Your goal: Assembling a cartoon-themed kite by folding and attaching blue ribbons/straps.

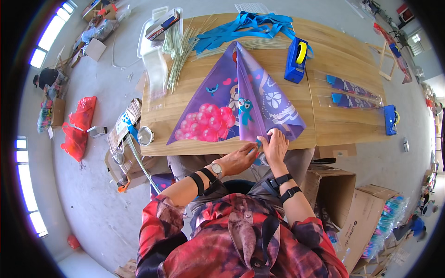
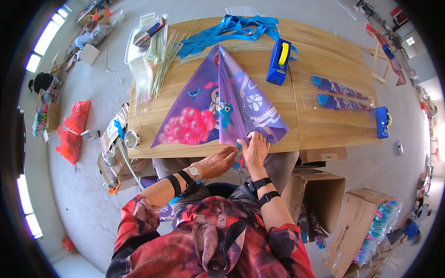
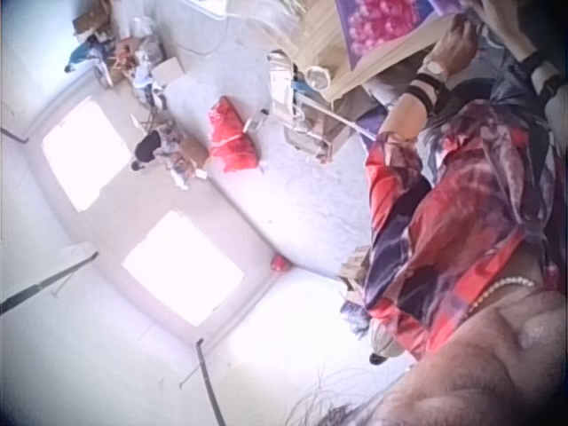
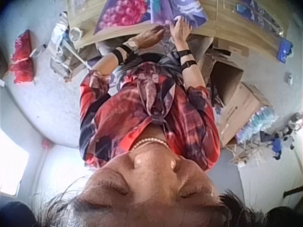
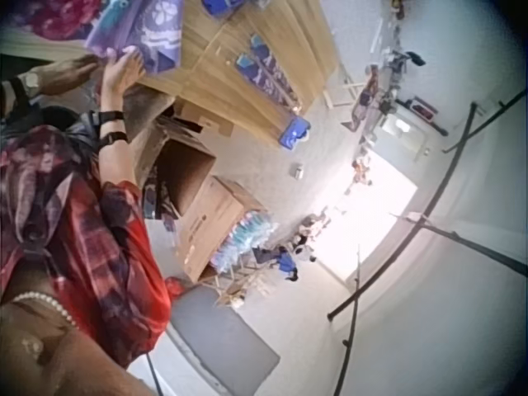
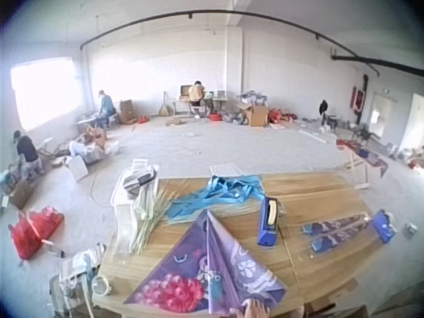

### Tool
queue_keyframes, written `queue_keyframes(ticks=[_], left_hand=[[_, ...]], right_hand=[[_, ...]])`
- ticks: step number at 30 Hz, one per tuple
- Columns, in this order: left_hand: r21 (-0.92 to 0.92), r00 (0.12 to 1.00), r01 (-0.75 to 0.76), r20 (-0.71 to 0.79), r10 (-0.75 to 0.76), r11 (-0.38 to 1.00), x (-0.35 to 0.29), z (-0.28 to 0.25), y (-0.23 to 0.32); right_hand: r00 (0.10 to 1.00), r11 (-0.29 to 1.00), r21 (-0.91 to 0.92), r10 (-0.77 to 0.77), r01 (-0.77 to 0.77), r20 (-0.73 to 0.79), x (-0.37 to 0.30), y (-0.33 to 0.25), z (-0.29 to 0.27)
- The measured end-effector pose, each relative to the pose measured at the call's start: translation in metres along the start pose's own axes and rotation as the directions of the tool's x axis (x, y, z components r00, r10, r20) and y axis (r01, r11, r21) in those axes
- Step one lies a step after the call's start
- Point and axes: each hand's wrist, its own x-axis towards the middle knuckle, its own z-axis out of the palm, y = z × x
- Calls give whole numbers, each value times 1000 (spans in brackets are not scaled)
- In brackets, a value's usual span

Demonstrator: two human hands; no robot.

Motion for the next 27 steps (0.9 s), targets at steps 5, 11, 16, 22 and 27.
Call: queue_keyframes(ticks=[5,11,16,22,27], left_hand=[[-80,996,81,-16,-83,993,-9,0,0],[-866,638,475,214,-739,159,-33,-42,19],[-823,578,-89,416,-702,-561,-82,-50,17],[-721,516,-318,413,-751,-615,-114,-42,19],[-748,418,-396,370,-830,-533,-132,-39,18]], right_hand=[[999,998,-70,3,-6,-36,-1,-13,6],[999,998,-55,36,-35,9,-2,1,5],[967,957,169,-249,236,55,9,-92,-24],[705,812,583,-397,-28,588,17,-154,20],[654,757,634,-398,-162,643,25,-172,62]])
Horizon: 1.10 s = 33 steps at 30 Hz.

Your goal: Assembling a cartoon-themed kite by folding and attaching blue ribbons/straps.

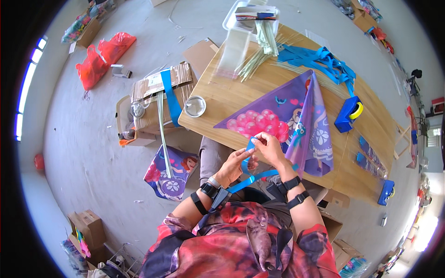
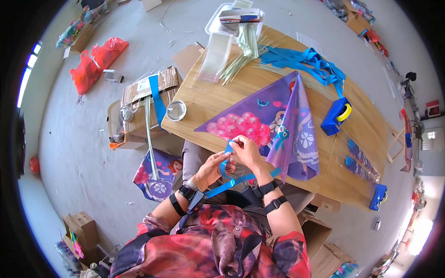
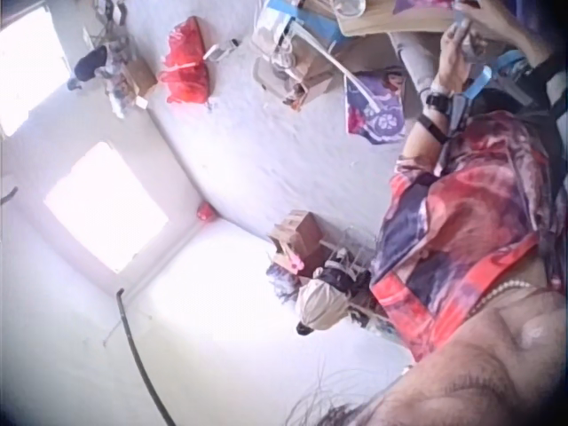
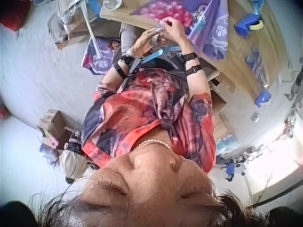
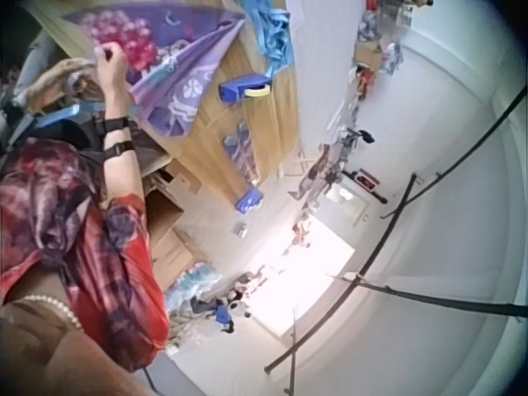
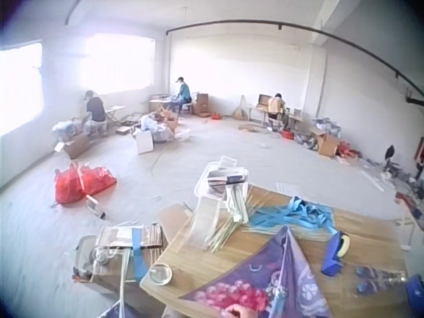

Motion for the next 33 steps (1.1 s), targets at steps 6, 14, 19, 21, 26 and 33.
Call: queue_keyframes(ticks=[6,14,19,21,26,33], left_hand=[[-109,958,-110,-277,76,988,-8,-22,-3],[-77,868,-179,-482,120,981,-8,-26,-8],[-94,839,-221,-525,141,971,-4,-33,-9],[-78,823,-241,-545,161,967,-3,-33,-7],[16,785,-195,-596,166,981,7,-29,3],[148,670,-246,-688,278,958,37,-37,7]], right_hand=[[998,969,-238,-59,62,19,35,-5,23],[996,955,-284,-71,86,62,64,-28,53],[953,791,-548,-302,270,33,79,-9,66],[952,761,-592,-303,264,36,80,-5,68],[955,742,-626,-296,240,15,79,-2,68],[926,712,-644,-376,279,-14,77,-3,72]])
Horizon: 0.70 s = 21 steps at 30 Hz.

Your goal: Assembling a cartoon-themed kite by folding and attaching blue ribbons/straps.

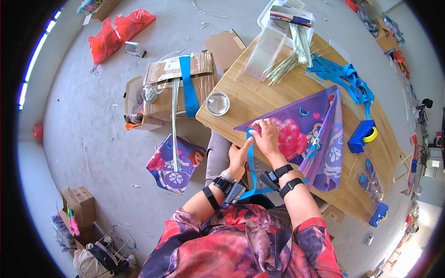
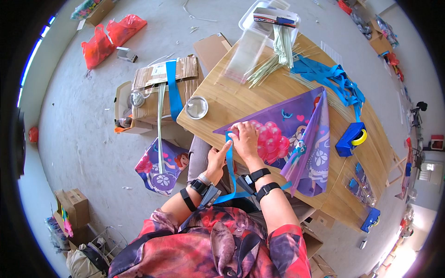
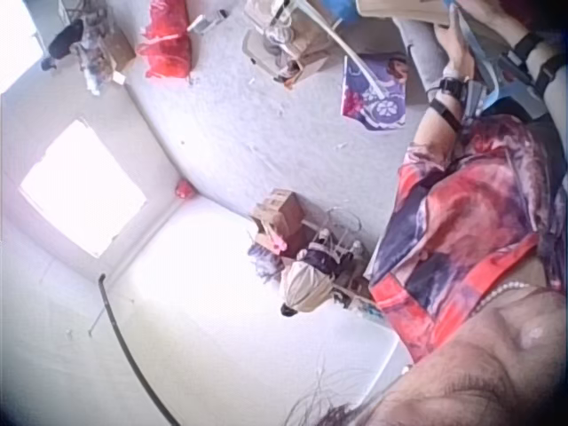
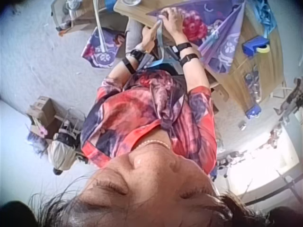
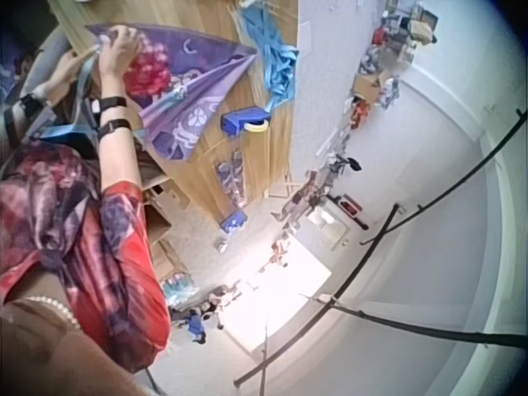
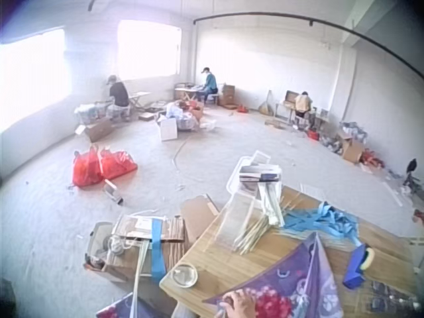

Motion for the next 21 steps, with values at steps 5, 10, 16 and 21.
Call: queue_keyframes(ticks=[5,10,16,21], left_hand=[[100,998,57,-11,-56,993,7,-5,2],[146,994,96,28,-101,985,9,-8,10],[135,993,108,38,-114,985,12,-11,8],[112,987,132,73,-140,985,20,-18,4]], right_hand=[[1000,999,44,4,-4,-10,0,9,3],[999,993,118,-16,20,-32,1,14,2],[999,988,151,-15,19,-30,1,15,1],[1000,982,187,12,-15,16,2,17,1]])
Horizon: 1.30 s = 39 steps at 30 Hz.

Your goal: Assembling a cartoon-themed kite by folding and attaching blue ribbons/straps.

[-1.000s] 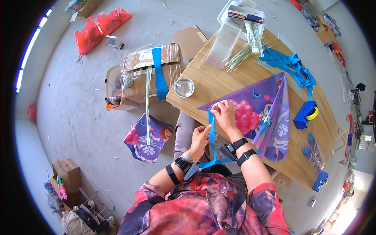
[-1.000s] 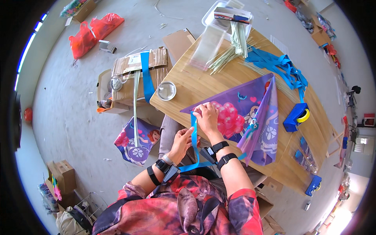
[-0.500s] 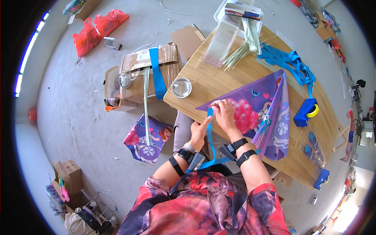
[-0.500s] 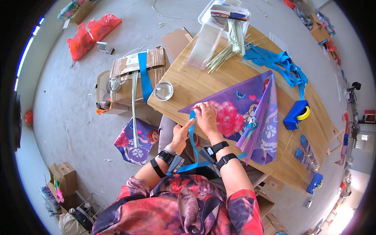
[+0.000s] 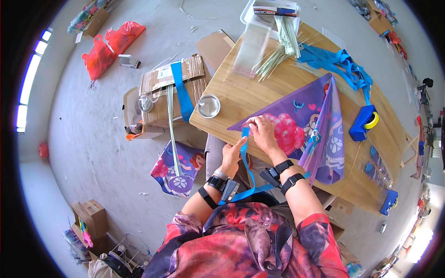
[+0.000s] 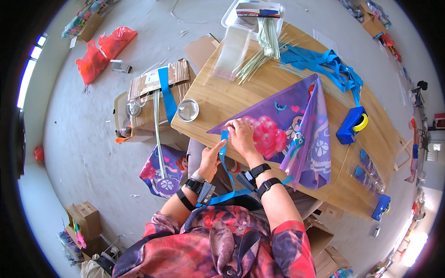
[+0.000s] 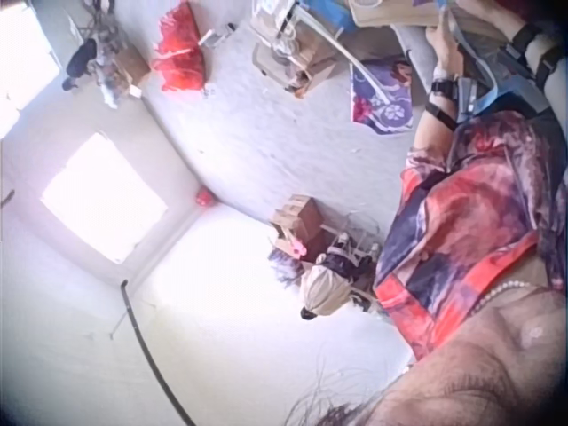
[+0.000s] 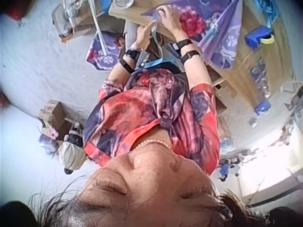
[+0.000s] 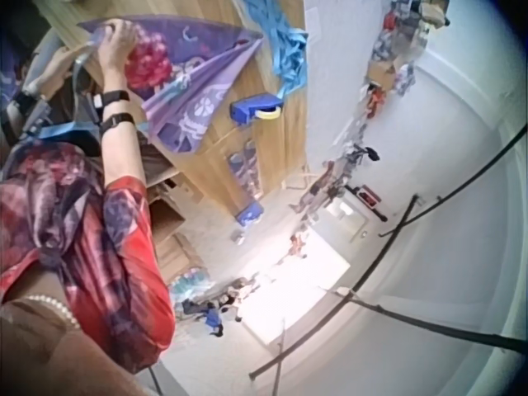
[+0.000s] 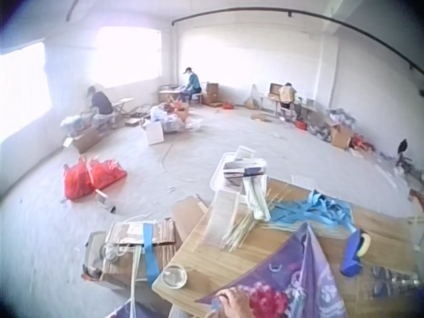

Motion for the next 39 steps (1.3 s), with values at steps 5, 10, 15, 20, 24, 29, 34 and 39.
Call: queue_keyframes(ticks=[5,10,15,20,24,29,34,39], left_hand=[[-4,999,10,41,-10,1000,0,-3,3],[-3,997,19,74,-18,1000,-5,0,7],[25,1000,-21,16,21,999,-8,3,8],[38,998,-27,60,25,999,-11,4,12],[39,997,-19,70,16,999,-13,1,16],[56,999,-15,46,13,998,-11,-1,19],[82,998,24,62,-29,996,-9,-4,23],[96,998,34,47,-39,995,-11,-2,26]], right_hand=[[1000,1000,9,11,-11,5,0,1,-2],[999,997,80,16,-19,45,1,-3,-14],[989,849,517,143,-113,-19,2,-2,-42],[951,814,573,244,-93,-192,-23,19,-124],[893,823,543,358,-165,-271,-69,38,-206],[798,797,551,490,-247,-351,-134,91,-268],[712,761,578,578,-294,-399,-182,115,-280],[702,737,594,607,-322,-373,-206,126,-268]])
